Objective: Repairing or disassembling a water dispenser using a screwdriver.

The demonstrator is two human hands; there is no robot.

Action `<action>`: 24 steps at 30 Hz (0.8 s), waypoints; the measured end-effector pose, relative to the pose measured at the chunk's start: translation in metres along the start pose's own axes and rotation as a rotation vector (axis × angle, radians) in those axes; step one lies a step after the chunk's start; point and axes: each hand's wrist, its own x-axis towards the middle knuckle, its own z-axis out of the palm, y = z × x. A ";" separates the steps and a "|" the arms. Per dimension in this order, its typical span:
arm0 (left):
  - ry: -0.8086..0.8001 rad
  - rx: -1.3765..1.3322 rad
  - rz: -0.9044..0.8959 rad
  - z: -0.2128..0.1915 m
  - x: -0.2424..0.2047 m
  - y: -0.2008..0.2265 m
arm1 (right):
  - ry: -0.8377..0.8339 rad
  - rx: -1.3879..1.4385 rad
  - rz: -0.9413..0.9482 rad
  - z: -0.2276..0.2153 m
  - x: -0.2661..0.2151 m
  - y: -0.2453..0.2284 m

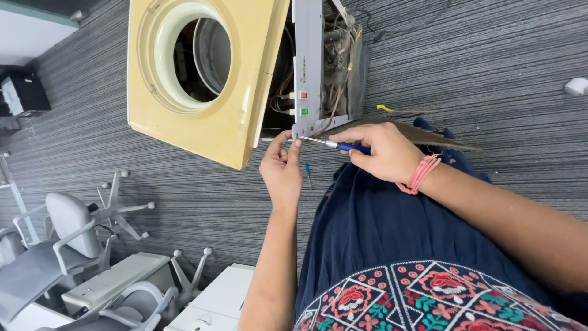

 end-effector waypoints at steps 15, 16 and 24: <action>-0.033 0.075 0.011 -0.003 0.002 -0.001 | 0.037 -0.152 -0.272 0.002 0.003 0.012; -0.037 0.075 0.013 -0.004 0.004 0.002 | 0.040 -0.152 -0.269 0.002 0.006 0.018; -0.184 0.040 0.033 -0.017 0.010 -0.012 | -0.522 0.707 0.454 0.010 0.023 0.058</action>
